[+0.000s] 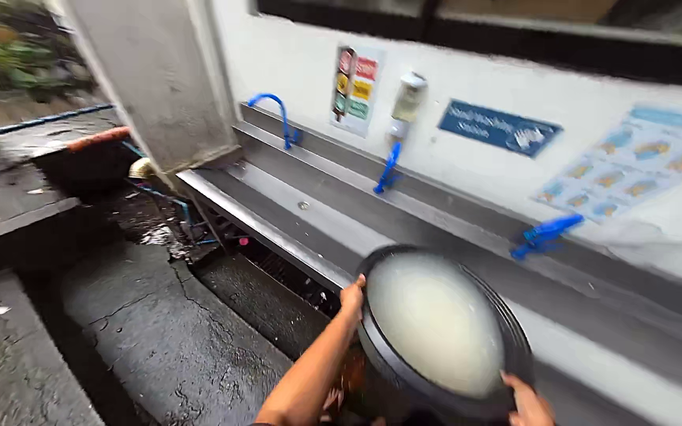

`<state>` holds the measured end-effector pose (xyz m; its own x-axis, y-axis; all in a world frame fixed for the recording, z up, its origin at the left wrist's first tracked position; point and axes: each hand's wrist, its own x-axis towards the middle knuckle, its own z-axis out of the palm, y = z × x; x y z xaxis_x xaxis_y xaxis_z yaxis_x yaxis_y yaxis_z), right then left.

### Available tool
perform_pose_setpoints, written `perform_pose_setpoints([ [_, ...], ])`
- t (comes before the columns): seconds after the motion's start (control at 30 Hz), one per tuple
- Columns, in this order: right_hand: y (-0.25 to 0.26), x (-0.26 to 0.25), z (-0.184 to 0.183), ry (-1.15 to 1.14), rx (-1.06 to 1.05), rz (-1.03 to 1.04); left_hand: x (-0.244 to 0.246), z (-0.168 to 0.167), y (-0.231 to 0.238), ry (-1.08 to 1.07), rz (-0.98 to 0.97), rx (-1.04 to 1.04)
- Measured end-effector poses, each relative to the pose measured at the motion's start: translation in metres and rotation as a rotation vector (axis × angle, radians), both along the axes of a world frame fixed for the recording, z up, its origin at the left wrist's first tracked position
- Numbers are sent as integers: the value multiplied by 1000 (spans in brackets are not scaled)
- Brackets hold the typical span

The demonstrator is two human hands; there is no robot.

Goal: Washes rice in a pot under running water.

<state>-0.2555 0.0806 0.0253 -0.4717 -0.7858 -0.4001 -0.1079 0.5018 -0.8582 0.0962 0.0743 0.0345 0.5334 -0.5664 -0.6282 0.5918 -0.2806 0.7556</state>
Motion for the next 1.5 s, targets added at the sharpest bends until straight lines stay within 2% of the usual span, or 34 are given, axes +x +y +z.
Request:
perform_pose_setpoints([
  [0.1,-4,8,7,-36,8,-84,1,15,2,12,28,15],
  [0.37,-16,16,26,-104,59,-160,-1,26,-2,-10,55,12],
  [1.5,-66,4,45,-205,105,-185,-24,54,-33,10,194,23],
])
